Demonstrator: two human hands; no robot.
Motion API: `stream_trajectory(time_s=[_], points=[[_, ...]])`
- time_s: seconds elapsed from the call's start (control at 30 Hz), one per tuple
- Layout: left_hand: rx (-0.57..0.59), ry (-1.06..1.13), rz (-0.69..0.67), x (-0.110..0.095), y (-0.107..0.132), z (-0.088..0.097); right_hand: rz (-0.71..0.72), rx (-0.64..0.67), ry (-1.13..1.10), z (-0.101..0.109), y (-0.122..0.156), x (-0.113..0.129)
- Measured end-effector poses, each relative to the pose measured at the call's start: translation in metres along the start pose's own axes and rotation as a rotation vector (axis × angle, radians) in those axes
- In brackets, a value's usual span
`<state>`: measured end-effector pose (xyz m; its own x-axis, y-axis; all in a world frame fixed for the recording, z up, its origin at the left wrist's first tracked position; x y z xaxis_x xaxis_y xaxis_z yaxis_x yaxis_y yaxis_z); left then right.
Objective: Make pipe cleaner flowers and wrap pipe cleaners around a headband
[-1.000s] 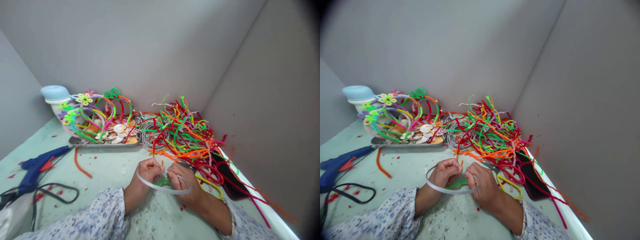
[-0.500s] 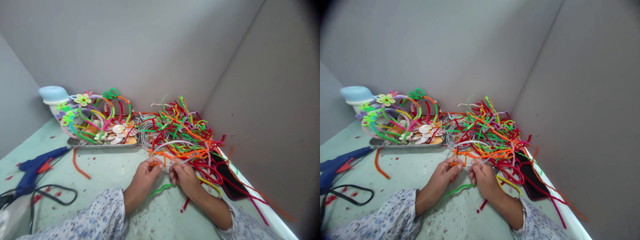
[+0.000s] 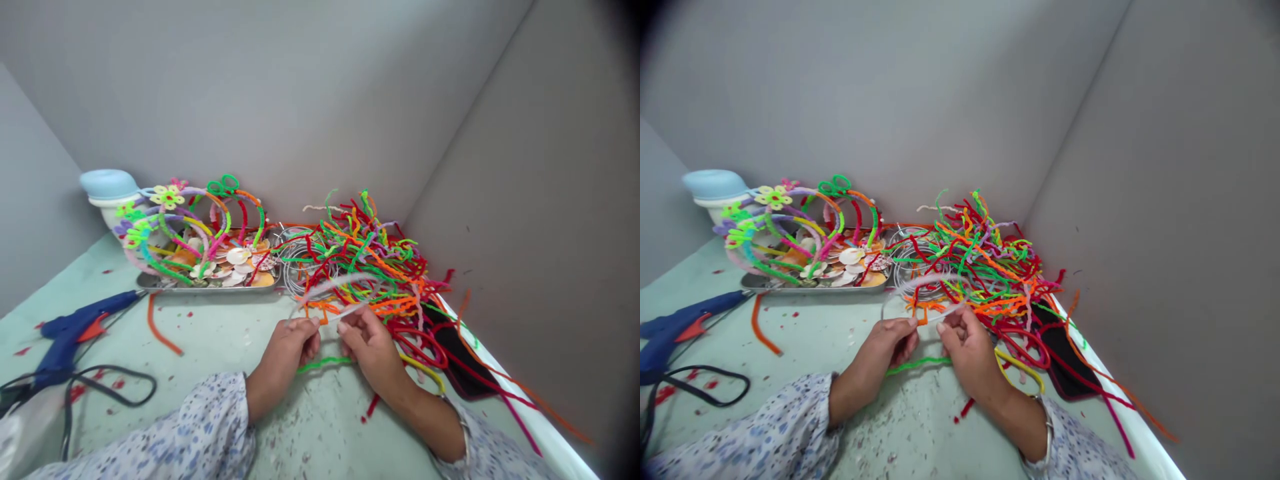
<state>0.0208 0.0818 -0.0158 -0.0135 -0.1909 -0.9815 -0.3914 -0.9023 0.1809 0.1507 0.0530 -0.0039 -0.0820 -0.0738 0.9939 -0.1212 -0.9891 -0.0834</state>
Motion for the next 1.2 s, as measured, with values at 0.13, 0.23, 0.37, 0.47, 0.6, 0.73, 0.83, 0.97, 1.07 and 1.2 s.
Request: stream_trajectory(time_s=[0.13, 0.23, 0.37, 0.47, 0.6, 0.73, 0.83, 0.97, 1.07, 1.2], points=[[0.023, 0.006, -0.003, 0.0, 0.001, -0.001, -0.004, 0.009, -0.034, -0.001, -0.001, 0.004], [0.042, -0.011, -0.013, -0.001, 0.001, -0.002, -0.014, 0.017, -0.059, -0.001, 0.0, 0.005], [0.089, -0.03, -0.043, -0.007, 0.003, -0.006, 0.007, 0.081, -0.076, -0.005, 0.002, 0.009], [0.113, -0.047, -0.056, -0.009, 0.004, -0.008, 0.035, 0.139, -0.076, -0.009, 0.002, 0.011], [0.129, -0.066, -0.073, -0.011, 0.005, -0.009, 0.044, 0.159, -0.044, -0.01, 0.001, 0.01], [0.137, -0.062, -0.072, -0.01, 0.005, -0.01, 0.064, 0.139, -0.02, -0.009, 0.001, 0.01], [0.134, -0.064, -0.064, -0.01, 0.004, -0.009, 0.076, 0.108, 0.018, -0.006, 0.002, 0.008], [0.128, -0.077, -0.052, -0.009, 0.004, -0.009, 0.087, 0.077, 0.061, -0.004, 0.003, 0.006], [0.122, -0.083, -0.056, -0.009, 0.004, -0.009, 0.075, 0.062, 0.08, -0.002, 0.002, 0.006], [0.098, -0.064, -0.065, -0.008, 0.005, -0.008, 0.024, 0.054, 0.1, -0.002, 0.002, 0.004]])
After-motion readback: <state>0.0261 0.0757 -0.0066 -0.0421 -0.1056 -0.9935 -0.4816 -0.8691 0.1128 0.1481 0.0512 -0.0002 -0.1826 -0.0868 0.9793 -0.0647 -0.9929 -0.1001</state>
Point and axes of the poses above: each hand's wrist, its own y-axis away from the middle knuckle, its own z-axis out of the back of the hand, x = y × z, the point moved 9 cm from there along -y, towards the middle knuckle, and after that the axes turned 1 degree about y, right-handed, at the moved point
